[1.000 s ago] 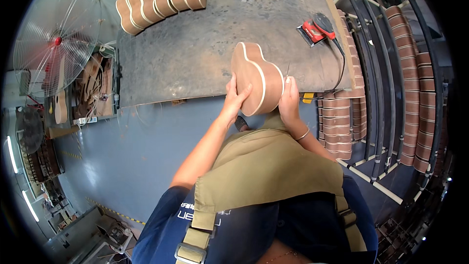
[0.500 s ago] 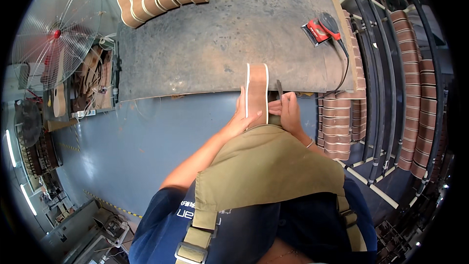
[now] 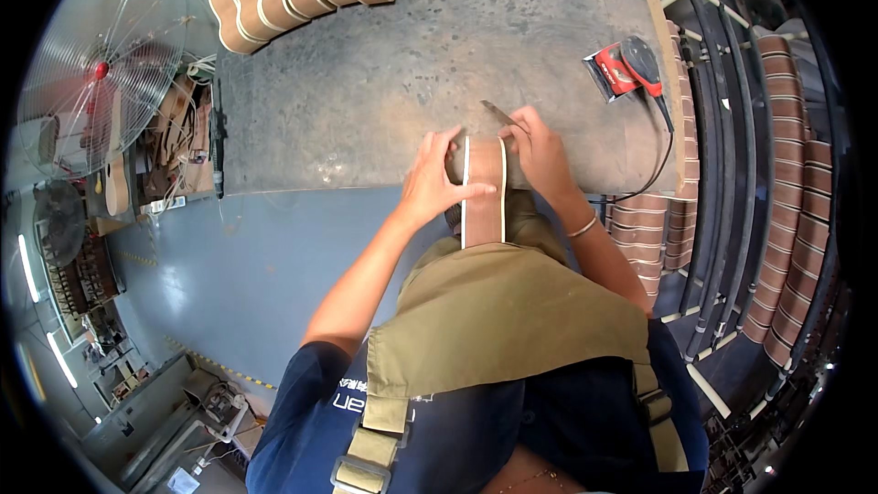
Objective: The person sands the sides of a wooden instrument body using a power sander. They then use a small hand tool to scrape the edges and surfaces of the wooden piece, handling the object to reach different sections.
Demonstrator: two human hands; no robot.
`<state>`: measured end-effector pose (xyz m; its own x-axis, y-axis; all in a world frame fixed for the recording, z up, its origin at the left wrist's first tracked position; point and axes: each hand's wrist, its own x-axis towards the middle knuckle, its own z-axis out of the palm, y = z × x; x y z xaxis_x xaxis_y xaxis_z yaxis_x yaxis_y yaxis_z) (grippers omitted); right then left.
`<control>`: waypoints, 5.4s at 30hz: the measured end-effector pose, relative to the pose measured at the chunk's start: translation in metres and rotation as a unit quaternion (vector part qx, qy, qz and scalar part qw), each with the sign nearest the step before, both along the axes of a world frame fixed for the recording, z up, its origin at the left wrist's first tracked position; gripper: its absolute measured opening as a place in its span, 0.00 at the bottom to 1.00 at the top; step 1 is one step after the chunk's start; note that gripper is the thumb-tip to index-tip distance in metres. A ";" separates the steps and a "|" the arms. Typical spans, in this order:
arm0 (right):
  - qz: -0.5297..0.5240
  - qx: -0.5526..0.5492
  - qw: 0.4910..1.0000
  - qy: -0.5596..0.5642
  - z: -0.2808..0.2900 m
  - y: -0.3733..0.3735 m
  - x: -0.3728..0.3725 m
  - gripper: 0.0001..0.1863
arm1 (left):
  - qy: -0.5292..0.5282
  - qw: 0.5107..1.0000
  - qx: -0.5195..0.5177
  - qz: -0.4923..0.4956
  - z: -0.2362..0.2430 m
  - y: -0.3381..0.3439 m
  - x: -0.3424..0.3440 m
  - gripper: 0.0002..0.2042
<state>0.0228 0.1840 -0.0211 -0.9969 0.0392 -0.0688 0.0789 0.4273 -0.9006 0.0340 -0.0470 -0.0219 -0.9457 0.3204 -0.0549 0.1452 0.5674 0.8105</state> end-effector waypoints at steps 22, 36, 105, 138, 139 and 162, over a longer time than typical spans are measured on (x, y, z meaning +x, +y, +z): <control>0.194 -0.020 0.966 -0.172 -0.018 0.007 -0.070 0.05 | -0.238 0.963 0.025 -0.121 -0.007 -0.019 -0.108 0.04; 0.191 -0.028 0.979 -0.061 0.022 0.007 -0.046 0.06 | -0.162 0.978 0.042 -0.125 0.032 -0.026 -0.080 0.07; 0.090 0.097 0.988 0.078 0.015 0.019 -0.039 0.07 | -0.001 0.991 -0.009 -0.133 0.016 0.020 -0.108 0.02; 0.161 -0.042 0.981 -0.099 -0.015 0.037 -0.061 0.12 | -0.082 0.991 -0.037 -0.100 0.016 0.027 -0.111 0.02; 0.167 -0.038 0.981 -0.089 -0.017 0.036 -0.061 0.12 | -0.111 0.988 -0.029 -0.108 0.010 0.025 -0.114 0.02; 0.269 0.072 0.960 0.022 0.055 0.029 0.069 0.14 | 0.021 0.967 0.084 -0.239 0.046 -0.015 0.007 0.03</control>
<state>0.0923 0.2130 0.0342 -0.8769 -0.4771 -0.0588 -0.2255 0.5164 -0.8261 0.0412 -0.0621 0.0242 -0.6878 0.7224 0.0715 0.3937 0.2885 0.8728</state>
